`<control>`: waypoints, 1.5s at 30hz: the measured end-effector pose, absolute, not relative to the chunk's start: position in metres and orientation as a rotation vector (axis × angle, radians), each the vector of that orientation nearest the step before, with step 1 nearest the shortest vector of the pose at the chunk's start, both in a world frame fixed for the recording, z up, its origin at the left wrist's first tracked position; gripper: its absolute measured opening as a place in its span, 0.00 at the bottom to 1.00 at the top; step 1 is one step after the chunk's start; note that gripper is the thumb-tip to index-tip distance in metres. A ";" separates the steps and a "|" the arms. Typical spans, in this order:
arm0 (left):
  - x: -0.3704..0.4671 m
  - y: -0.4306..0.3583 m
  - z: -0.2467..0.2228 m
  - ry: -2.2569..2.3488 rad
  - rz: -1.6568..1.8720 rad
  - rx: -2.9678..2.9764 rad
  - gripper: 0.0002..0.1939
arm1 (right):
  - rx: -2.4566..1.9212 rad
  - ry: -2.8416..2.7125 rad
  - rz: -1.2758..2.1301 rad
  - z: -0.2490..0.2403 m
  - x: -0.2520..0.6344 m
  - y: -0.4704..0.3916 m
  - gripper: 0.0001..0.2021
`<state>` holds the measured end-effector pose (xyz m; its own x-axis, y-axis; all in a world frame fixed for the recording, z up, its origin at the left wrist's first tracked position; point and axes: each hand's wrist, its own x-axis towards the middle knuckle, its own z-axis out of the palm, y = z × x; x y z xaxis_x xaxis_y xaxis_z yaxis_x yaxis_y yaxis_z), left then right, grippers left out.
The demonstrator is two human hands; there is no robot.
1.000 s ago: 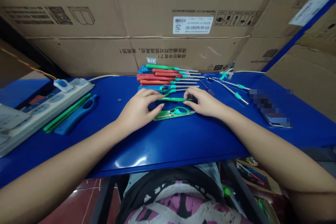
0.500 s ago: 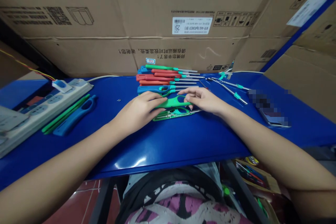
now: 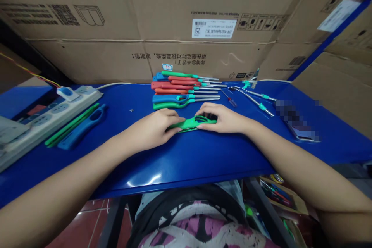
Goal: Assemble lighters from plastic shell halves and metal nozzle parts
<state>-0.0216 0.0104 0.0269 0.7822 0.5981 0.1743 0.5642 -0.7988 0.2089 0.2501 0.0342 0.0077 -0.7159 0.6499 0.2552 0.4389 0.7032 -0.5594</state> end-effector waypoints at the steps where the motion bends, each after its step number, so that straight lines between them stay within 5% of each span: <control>1: -0.021 0.010 0.027 0.934 0.333 2.815 0.16 | -0.827 -2.481 0.652 0.008 0.250 0.034 0.16; 20: -0.020 0.011 0.024 0.983 0.365 2.725 0.14 | -0.806 -2.568 0.557 0.007 0.252 0.035 0.18; 30: -0.008 -0.003 0.018 1.185 0.200 2.981 0.14 | -0.917 -2.761 0.131 0.010 0.246 0.025 0.21; 39: -0.016 0.014 0.008 0.949 0.692 2.936 0.14 | -0.822 -2.729 -0.116 0.017 0.249 0.022 0.20; 45: -0.023 0.018 0.018 1.026 0.712 3.032 0.15 | -0.847 -2.558 0.001 0.021 0.252 0.025 0.14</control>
